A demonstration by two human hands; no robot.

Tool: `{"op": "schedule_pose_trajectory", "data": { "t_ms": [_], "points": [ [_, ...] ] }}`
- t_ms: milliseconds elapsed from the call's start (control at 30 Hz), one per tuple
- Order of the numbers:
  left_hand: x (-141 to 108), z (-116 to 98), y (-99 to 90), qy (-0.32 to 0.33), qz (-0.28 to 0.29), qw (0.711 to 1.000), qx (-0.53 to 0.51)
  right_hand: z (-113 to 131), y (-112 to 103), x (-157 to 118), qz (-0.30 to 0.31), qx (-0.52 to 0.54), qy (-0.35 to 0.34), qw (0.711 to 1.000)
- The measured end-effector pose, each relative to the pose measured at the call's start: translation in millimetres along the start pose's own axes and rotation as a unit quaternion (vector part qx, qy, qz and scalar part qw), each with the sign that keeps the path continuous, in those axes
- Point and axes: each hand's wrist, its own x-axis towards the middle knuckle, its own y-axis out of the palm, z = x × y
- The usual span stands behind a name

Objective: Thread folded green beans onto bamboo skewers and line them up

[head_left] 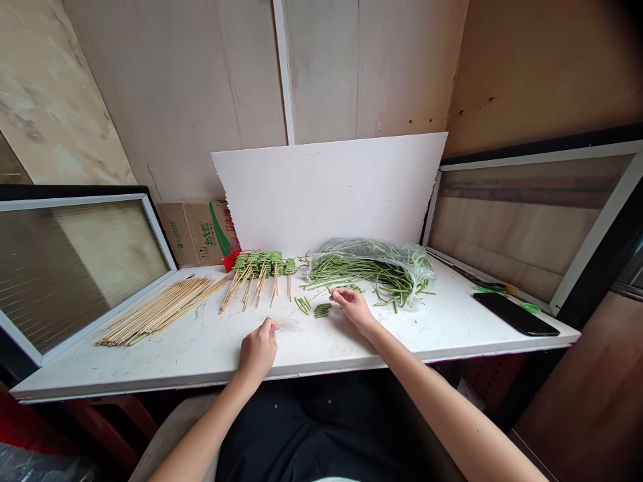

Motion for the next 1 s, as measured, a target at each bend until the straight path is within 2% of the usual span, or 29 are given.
{"op": "schedule_pose_trajectory", "data": {
  "t_ms": [200,433,667,1000],
  "points": [
    [0,-2,-0.4,0.001,0.010,1.000,0.000,13,3,-6,0.063,0.097,0.032,0.993],
    [0,0,1.1,0.012,0.005,1.000,-0.002,25,4,-10,0.073,0.128,0.055,0.988],
    [0,1,2.4,0.009,0.009,1.000,-0.004,27,5,-11,0.086,0.118,0.055,0.988],
    [0,-2,1.2,-0.002,0.010,1.000,0.002,23,5,-10,0.087,0.172,0.065,0.979]
  ]
}}
